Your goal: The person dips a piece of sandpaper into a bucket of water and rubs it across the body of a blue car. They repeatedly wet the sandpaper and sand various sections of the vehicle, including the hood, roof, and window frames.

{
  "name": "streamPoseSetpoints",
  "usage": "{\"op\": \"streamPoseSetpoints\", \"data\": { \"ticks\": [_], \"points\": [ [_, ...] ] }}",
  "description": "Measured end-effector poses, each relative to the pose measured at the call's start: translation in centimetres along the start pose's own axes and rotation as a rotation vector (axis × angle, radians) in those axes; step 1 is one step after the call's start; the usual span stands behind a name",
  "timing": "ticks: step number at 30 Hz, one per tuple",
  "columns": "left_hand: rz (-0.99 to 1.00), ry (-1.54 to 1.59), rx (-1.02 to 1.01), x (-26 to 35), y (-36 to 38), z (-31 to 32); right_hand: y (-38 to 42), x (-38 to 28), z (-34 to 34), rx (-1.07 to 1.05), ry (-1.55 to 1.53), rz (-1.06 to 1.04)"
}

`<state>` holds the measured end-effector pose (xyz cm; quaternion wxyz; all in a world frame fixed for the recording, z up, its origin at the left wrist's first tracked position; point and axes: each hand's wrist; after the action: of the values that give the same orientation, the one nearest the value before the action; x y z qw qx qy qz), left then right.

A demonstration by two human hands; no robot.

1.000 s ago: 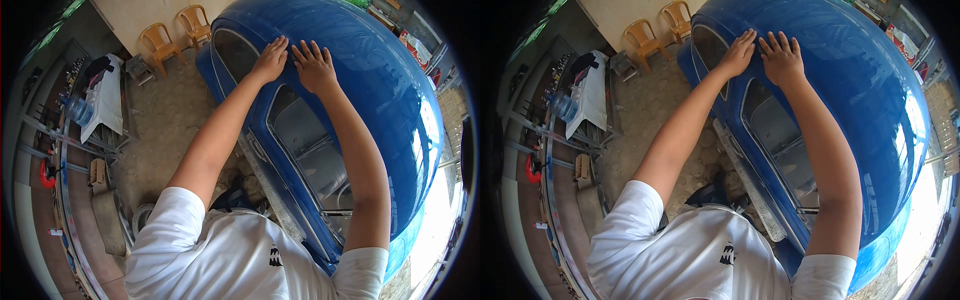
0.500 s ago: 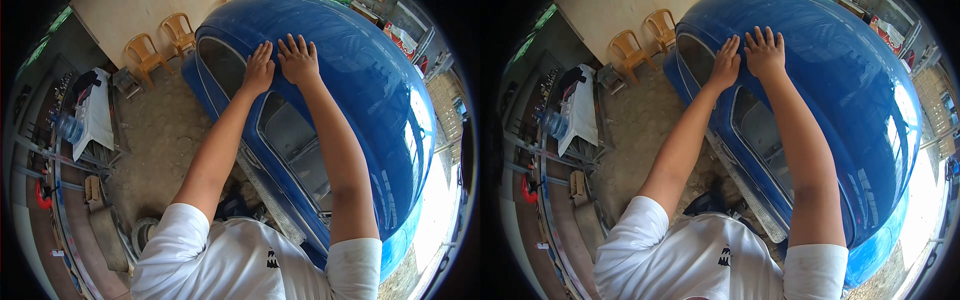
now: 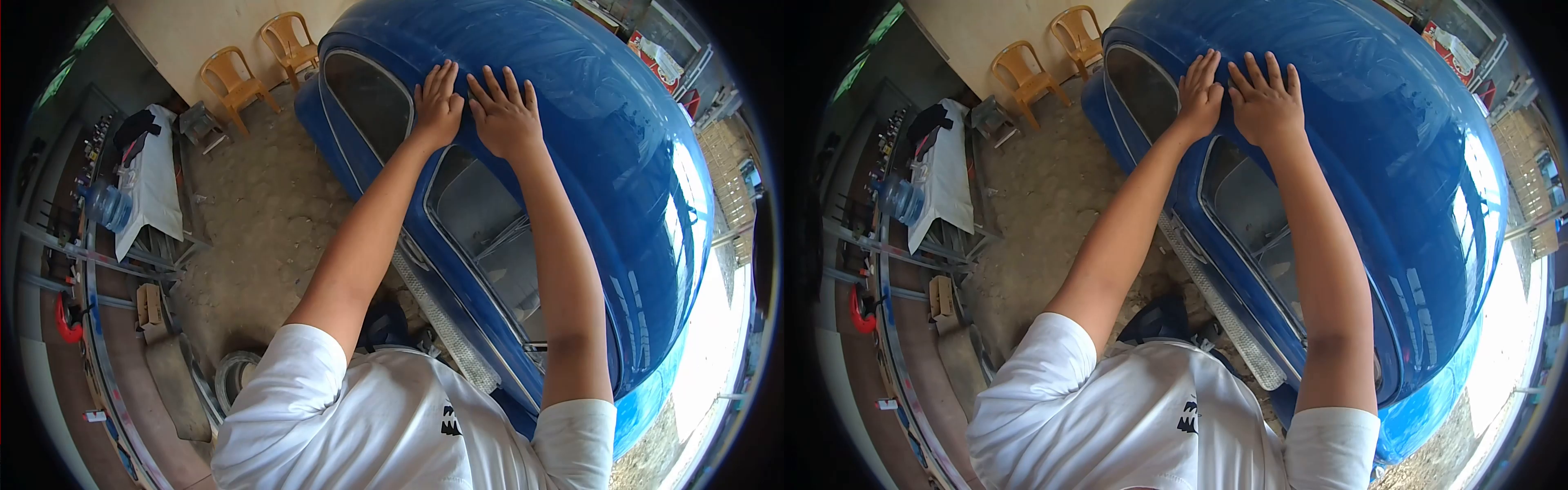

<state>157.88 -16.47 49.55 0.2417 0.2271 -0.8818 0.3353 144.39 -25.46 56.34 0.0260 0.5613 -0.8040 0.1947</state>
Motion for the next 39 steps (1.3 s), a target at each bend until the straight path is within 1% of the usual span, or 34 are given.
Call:
{"op": "streamPoseSetpoints", "data": {
  "ticks": [2, 5, 8, 10, 13, 15, 16, 19, 20, 23, 24, 26, 28, 30, 31, 32, 34, 35, 36, 37, 39],
  "points": [
    [0.010, 0.007, 0.010, -0.6, -0.1, 0.1, -0.7, -0.7, 0.5, 0.014, 0.008, 0.038],
    [0.040, 0.009, 0.020, -0.8, -0.7, 0.3, 1.9, -0.6, 0.7, 0.026, -0.015, 0.053],
    [0.024, 0.027, -0.001, -0.4, 0.1, 0.0, 7.7, -0.7, 0.4, 0.093, -0.108, 0.127],
    [-0.003, 0.059, 0.014, 1.4, 0.7, 0.1, 11.1, -0.3, -0.8, 0.113, -0.110, 0.215],
    [0.148, 0.017, -0.041, 6.2, 4.5, 1.0, 16.1, -0.2, -2.2, 0.112, -0.073, 0.379],
    [0.400, -0.007, -0.097, 9.7, 8.2, 2.4, 19.7, -0.1, -2.6, 0.118, -0.047, 0.525],
    [0.485, -0.004, -0.135, 11.5, 10.2, 3.2, 21.9, 0.1, -2.6, 0.109, -0.042, 0.595],
    [0.687, 0.167, -0.292, 16.2, 15.8, 5.0, 29.7, -0.6, -3.5, 0.205, -0.205, 0.806],
    [0.752, 0.254, -0.348, 17.7, 17.6, 5.8, 32.3, -1.4, -4.7, 0.243, -0.285, 0.846],
    [0.925, 0.489, -0.570, 21.4, 24.2, 7.9, 40.5, -5.3, -5.7, 0.484, -0.630, 1.023],
    [0.975, 0.548, -0.657, 22.6, 26.5, 8.6, 42.8, -6.9, -6.3, 0.575, -0.796, 1.148],
    [1.080, 0.613, -0.796, 25.0, 30.6, 9.4, 47.9, -9.9, -6.7, 0.844, -1.084, 1.374],
    [1.165, 0.656, -1.007, 26.7, 34.7, 10.4, 53.4, -12.4, -6.5, 1.179, -1.354, 1.539],
    [1.227, 0.713, -1.221, 27.9, 38.5, 11.4, 58.2, -15.3, -6.9, 1.446, -1.474, 1.574],
    [1.221, 0.719, -1.349, 28.5, 40.2, 11.9, 60.2, -16.6, -7.0, 1.585, -1.539, 1.583],
    [1.209, 0.717, -1.485, 28.8, 41.9, 12.3, 61.9, -17.9, -7.0, 1.637, -1.514, 1.542],
    [1.186, 0.685, -1.732, 29.2, 45.1, 13.7, 65.8, -19.8, -5.2, 1.522, -1.369, 1.759],
    [1.139, 0.652, -1.791, 29.0, 47.0, 14.7, 67.9, -20.7, -3.7, 1.455, -1.298, 1.864],
    [1.088, 0.616, -1.847, 28.5, 49.1, 15.8, 69.5, -21.4, -1.9, 1.513, -1.153, 1.992],
    [1.034, 0.576, -1.896, 27.9, 51.3, 17.2, 72.5, -23.0, 1.4, 1.484, -1.111, 2.051],
    [0.844, 0.536, -1.962, 25.8, 56.3, 21.1, 78.8, -26.8, 9.9, 1.402, -1.047, 2.162]
  ]
}}
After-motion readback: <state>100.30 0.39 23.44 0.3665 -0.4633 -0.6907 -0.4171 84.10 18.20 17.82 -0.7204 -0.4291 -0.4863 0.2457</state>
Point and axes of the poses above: each hand's wrist, its own y-axis away from the middle knuckle, its own z-axis out of the palm, x = y × z, and after that the axes turned 10 degrees about -x, right-handed
